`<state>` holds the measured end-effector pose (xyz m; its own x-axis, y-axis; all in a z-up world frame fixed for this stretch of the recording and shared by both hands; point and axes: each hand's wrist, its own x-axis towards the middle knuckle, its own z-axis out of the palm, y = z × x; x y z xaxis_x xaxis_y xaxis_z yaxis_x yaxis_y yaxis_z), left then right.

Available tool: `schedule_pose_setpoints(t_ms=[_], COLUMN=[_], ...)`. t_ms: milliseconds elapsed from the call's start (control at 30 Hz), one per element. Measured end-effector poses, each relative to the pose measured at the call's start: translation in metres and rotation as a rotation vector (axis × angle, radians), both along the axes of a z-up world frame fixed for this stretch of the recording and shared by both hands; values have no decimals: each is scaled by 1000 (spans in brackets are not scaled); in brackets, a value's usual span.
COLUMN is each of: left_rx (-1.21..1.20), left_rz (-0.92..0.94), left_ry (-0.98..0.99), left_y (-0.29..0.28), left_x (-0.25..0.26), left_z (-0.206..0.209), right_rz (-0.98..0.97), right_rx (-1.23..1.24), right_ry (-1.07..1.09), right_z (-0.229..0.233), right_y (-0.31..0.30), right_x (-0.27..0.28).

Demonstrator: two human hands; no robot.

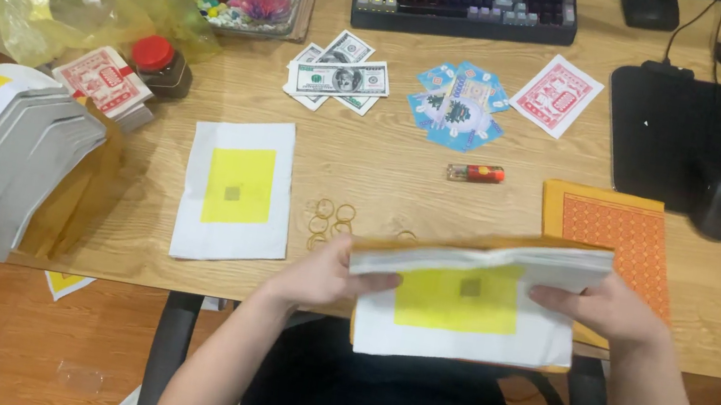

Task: Folding and organizing ritual paper money and joss paper into bundles

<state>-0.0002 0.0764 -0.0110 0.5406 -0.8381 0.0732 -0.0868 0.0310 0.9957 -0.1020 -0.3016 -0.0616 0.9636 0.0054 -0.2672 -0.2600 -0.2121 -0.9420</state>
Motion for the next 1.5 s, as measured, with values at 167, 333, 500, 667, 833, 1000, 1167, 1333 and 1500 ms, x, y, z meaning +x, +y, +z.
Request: schedule_pose_setpoints(t_ms=[167, 333, 500, 667, 833, 1000, 1167, 1333, 1500], left_rx=[-46, -216, -57, -252, -476, -382, -367, -337, -268], left_rz=[-233, -426, -383, -36, 207, 337, 415, 567, 864], left_ry=[56, 181, 767, 1040, 1121, 753, 917, 803, 578], left_y=[1, 3, -50, -76, -66, -61, -65, -66, -72], left_x=[2, -2, -51, -74, -66, -61, -67, -62, -69], left_z=[21, 1, -49, -87, -57, -80, -50, -67, -24], right_rz=[631, 444, 1004, 395, -112, -162, -209, -125, -128], right_rx=[6, 200, 131, 225, 554, 367, 424, 328, 219], right_ry=[-372, -268, -292, -203, -265, -347, -296, -351, -440], right_z=[48, 41, 77, 62, 51, -15, -5, -4, 28], right_y=[-2, -18, 23, 44, 92, 129, 152, 160, 188], right_x=[20, 41, 74, 86, 70, 46, 42, 47, 38])
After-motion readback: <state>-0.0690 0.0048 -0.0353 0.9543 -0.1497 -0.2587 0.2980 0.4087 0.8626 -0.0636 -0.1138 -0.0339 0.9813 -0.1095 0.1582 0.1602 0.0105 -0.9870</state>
